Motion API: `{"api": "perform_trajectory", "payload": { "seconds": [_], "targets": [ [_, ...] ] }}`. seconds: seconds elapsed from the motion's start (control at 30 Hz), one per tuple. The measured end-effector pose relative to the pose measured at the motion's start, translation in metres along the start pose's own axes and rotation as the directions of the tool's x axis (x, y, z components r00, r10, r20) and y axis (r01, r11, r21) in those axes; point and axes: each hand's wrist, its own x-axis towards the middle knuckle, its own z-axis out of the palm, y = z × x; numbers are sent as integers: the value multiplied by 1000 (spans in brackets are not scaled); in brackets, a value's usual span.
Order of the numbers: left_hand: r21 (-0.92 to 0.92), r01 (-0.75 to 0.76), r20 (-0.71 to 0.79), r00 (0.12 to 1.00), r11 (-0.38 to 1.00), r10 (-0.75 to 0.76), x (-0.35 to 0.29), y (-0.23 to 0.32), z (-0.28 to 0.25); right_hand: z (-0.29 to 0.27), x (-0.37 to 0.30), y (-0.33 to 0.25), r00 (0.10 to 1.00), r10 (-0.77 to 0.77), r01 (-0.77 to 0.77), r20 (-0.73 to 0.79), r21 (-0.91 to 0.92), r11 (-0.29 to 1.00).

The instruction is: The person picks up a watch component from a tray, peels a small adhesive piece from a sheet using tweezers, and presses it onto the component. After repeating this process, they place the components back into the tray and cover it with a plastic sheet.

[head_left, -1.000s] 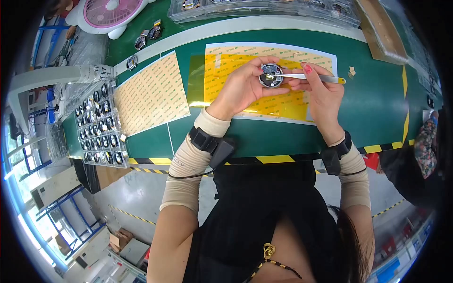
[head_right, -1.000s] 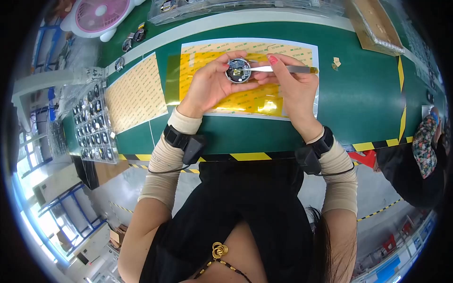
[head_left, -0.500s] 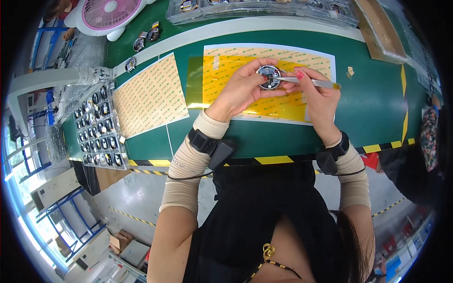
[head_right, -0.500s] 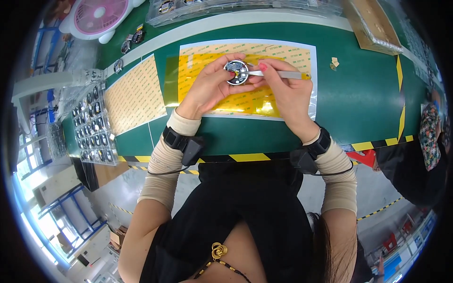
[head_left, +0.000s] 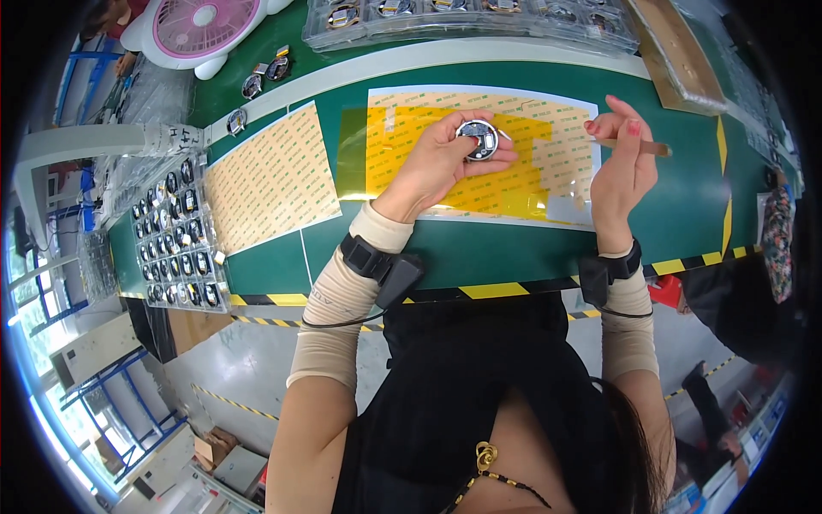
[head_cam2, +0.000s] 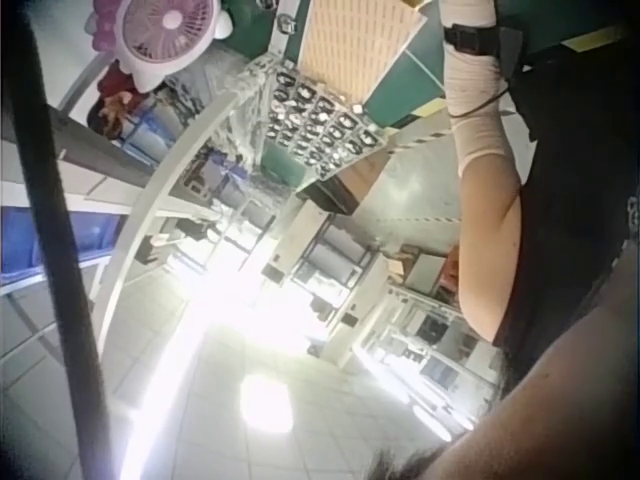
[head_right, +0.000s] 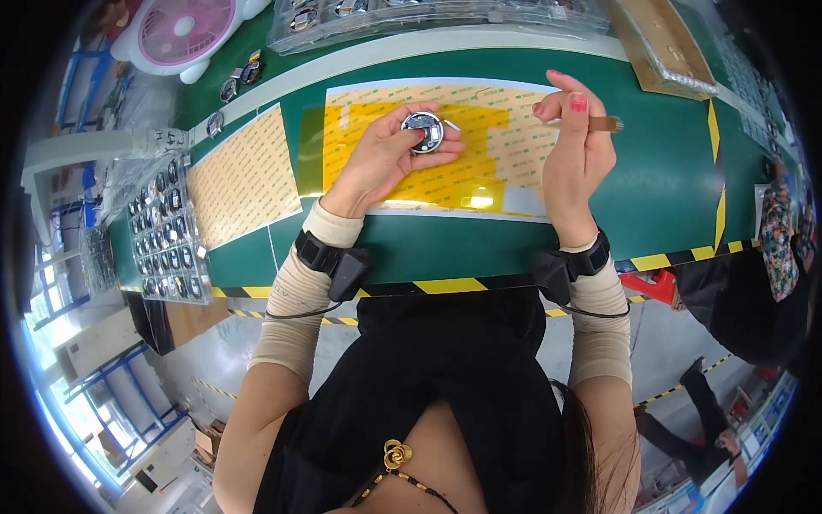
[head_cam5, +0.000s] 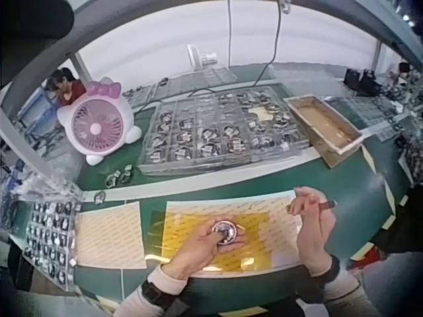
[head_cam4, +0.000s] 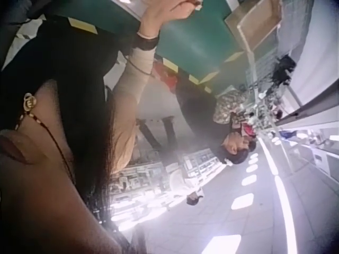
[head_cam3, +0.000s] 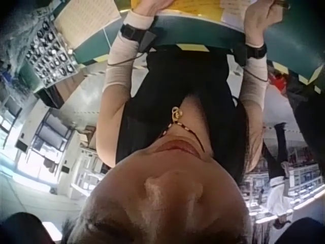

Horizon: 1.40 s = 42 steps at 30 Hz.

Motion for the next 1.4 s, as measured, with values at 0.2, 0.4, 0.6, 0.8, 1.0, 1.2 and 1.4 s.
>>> {"api": "perform_trajectory", "payload": {
  "seconds": [0.2, 0.4, 0.6, 0.8, 1.0, 1.2, 1.4],
  "targets": [
    [44, -60, -27, 998, 997, 62, -1, -6, 3, -24, 9, -11, 997, -3, 26, 77, -292, 956],
    [-27, -17, -51, 999, 999, 16, -1, -3, 1, -44, 6, -5, 933, 344, -345, 105, -14, 939],
    [27, 77, -2, 997, 997, -77, -9, 7, 15, -74, -19, -9, 842, 520, -531, 143, 52, 846],
    [790, -136, 252, 961, 598, -114, -7, -9, 42, -102, -35, -10, 828, 560, -558, 42, -47, 828],
    [732, -679, 656, 722, 46, 220, 11, -45, 50, -112, -40, -5, 829, 558, -559, -25, -52, 828],
    [790, -611, 614, 785, -57, 82, 5, -44, 62, -110, -46, 1, 812, 583, -581, -26, 49, 812],
    [798, -600, 602, 788, -53, 127, 4, -47, 64, -115, -51, 4, 814, 581, -570, -2, 185, 800]
  ]
}}
